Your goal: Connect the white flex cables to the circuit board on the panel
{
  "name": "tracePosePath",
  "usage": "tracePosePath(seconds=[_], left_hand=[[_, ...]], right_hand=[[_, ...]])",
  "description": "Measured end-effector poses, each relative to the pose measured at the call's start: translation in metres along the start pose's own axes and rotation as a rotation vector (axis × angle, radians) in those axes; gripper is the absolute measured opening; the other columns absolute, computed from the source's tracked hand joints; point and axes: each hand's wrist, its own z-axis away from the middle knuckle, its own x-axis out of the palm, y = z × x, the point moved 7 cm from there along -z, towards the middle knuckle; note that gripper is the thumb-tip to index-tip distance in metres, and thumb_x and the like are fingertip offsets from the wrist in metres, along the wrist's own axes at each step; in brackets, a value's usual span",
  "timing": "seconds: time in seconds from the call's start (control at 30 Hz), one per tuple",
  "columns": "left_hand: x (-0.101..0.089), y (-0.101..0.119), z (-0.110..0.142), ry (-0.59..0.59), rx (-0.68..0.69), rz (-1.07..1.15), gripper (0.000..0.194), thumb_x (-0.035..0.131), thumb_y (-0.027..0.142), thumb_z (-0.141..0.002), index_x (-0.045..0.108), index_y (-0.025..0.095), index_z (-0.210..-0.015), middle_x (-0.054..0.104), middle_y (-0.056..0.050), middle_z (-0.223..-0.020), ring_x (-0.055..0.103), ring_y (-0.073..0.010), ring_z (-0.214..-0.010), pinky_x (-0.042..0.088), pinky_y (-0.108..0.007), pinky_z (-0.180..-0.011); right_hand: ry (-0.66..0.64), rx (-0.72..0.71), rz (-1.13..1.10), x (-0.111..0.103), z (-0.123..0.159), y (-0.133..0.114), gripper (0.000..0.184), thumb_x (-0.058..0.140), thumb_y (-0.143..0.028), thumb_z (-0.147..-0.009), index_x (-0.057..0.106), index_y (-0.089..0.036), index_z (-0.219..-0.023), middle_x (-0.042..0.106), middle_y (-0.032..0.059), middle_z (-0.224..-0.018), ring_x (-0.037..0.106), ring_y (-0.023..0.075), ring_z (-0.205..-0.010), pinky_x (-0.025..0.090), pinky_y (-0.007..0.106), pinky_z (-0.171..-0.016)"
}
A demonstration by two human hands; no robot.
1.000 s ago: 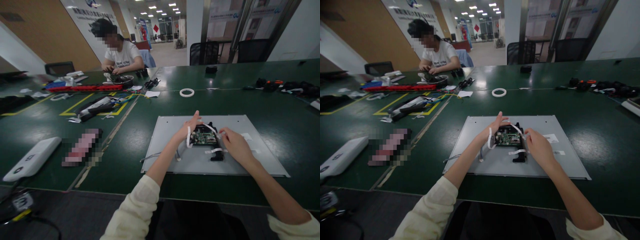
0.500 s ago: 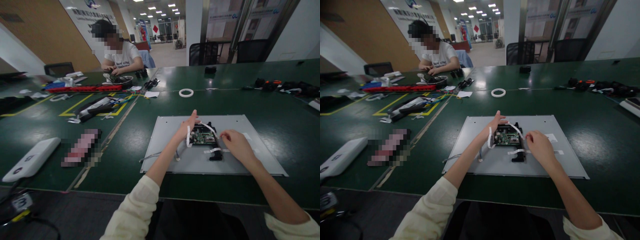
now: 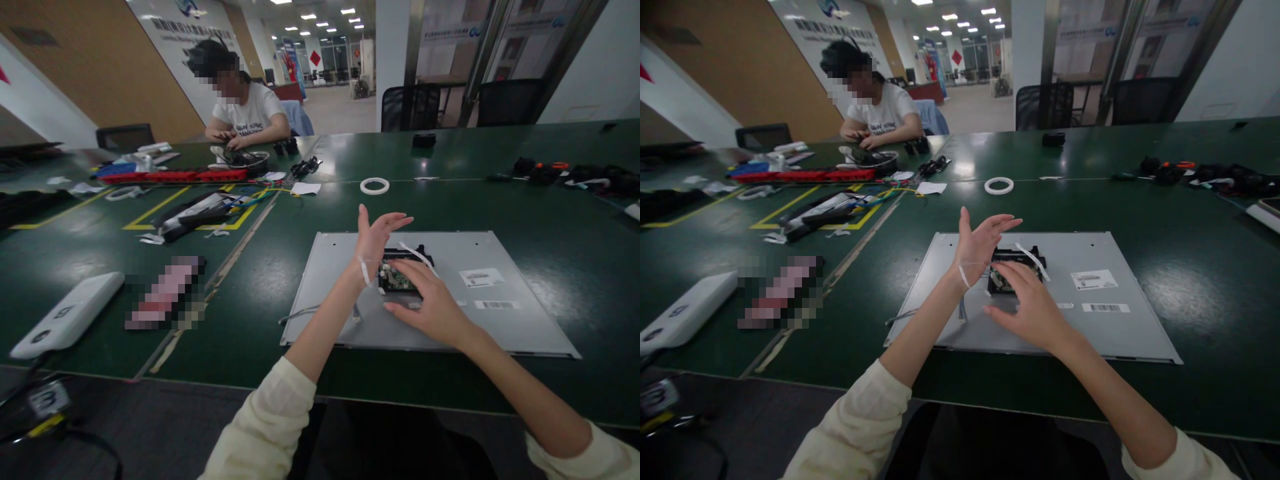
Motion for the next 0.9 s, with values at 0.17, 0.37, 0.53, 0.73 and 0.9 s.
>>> tracePosePath(seconds=[0.17,0.37,0.53,0.73,0.9], left_hand=[[0.011,0.005,0.005,-0.045,0.029,0.069,0.07,0.012,0.067,-0.083,0.061,0.019,-0.098,0.063,-0.009,-0.115,0.039,-0.0285,-0.128,0.019,-0.049,-0.107],[0.009,-0.004,0.005,0.027,0.008,0.038,0.071,0.008,0.067,-0.084,0.059,0.02,-0.097,0.063,-0.008,-0.116,0.045,-0.0264,-0.123,0.032,-0.045,-0.1],[0.004,-0.012,0.005,0.154,0.023,0.118,0.07,0.007,0.066,-0.085,0.058,0.019,-0.093,0.065,-0.01,-0.111,0.047,-0.0259,-0.121,0.035,-0.044,-0.096],[0.002,-0.019,0.006,0.212,0.005,0.141,0.063,0.018,0.068,-0.084,0.057,0.018,-0.089,0.066,-0.011,-0.105,0.051,-0.0261,-0.117,0.039,-0.041,-0.091],[-0.013,-0.016,0.006,0.295,0.061,0.076,0.044,0.032,0.056,-0.086,0.057,0.019,-0.088,0.067,-0.009,-0.098,0.057,-0.0219,-0.107,0.042,-0.035,-0.085]], right_hand=[[0.028,0.071,-0.07,0.006,0.001,0.007,0.051,0.063,-0.03,-0.077,0.049,-0.021,-0.125,0.06,0.0059,-0.113,0.057,0.0191,-0.099,0.049,0.033,-0.081],[0.029,0.117,-0.138,0.005,0.002,0.004,0.045,0.065,-0.034,-0.076,0.054,-0.02,-0.118,0.064,0.0052,-0.099,0.06,0.0174,-0.087,0.049,0.028,-0.068],[0.049,0.124,-0.06,0.009,0.002,0.003,0.038,0.065,-0.032,-0.075,0.057,-0.019,-0.11,0.065,0.0054,-0.095,0.061,0.0186,-0.085,0.048,0.031,-0.074],[0.129,0.121,-0.038,-0.001,0.007,0.003,0.012,0.054,-0.026,-0.084,0.065,-0.021,-0.087,0.068,0.0025,-0.082,0.061,0.015,-0.069,0.047,0.027,-0.067],[0.258,0.225,-0.172,-0.021,0.01,0.008,0.014,0.057,-0.03,-0.083,0.066,-0.02,-0.079,0.065,0.0012,-0.072,0.057,0.0126,-0.061,0.045,0.025,-0.06]])
